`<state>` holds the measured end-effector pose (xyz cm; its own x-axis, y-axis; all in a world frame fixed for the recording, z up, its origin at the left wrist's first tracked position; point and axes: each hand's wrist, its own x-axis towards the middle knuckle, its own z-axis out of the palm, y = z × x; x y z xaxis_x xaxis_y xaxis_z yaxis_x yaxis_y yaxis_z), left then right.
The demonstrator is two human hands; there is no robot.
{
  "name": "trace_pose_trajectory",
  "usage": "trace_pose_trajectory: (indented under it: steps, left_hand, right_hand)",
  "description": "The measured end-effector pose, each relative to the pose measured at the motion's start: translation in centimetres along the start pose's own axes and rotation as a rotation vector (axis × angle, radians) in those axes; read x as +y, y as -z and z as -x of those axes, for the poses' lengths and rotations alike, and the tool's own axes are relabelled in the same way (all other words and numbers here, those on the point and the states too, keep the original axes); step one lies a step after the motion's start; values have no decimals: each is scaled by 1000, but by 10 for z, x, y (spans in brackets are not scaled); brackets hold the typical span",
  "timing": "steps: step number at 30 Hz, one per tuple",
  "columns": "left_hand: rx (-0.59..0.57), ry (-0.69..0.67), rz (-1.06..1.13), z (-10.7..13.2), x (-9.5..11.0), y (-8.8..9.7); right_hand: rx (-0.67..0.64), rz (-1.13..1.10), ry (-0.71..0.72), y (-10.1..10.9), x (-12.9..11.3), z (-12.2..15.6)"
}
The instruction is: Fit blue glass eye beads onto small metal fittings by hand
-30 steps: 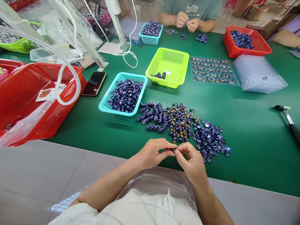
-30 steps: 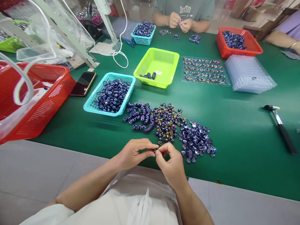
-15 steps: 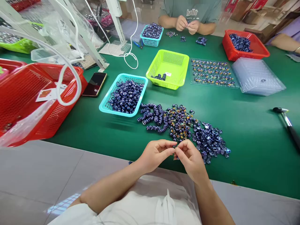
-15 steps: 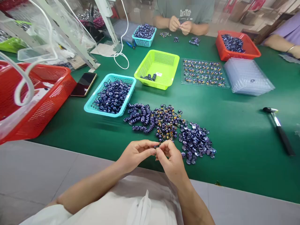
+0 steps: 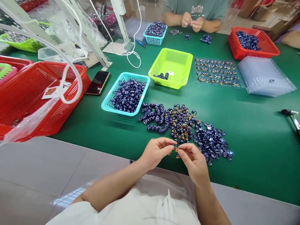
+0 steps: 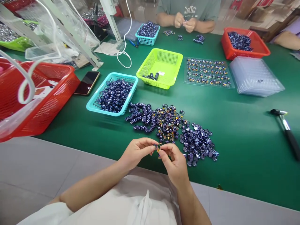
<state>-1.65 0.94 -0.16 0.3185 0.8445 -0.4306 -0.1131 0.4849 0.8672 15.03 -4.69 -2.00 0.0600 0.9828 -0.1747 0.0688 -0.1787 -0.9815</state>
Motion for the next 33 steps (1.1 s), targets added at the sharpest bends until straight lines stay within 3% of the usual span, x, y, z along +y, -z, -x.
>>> trace_pose_trajectory:
  steps: [13,16,21,24,29,33]
  left_hand:
    - [-1,7,2,-7,2,-2]
    - [0,10,-2,-8,1,-2]
    - [-60,43,-31,-9,0,-3]
    - [-89,87,-64,-10,-2,-4]
    - [-26,35,-92,-10,-6,-6]
    - [-75,-62,-212,-6,-10,-3]
  right_hand:
    - [-44,137,91,3,7,-3]
    - [-46,199,226,6,6,-3]
    - [-41,445,614,12,5,-7]
    - [-16,586,747,14,5,-7]
    - [8,616,731,12,6,-4]
    - [-16,582,562,10,2,-3]
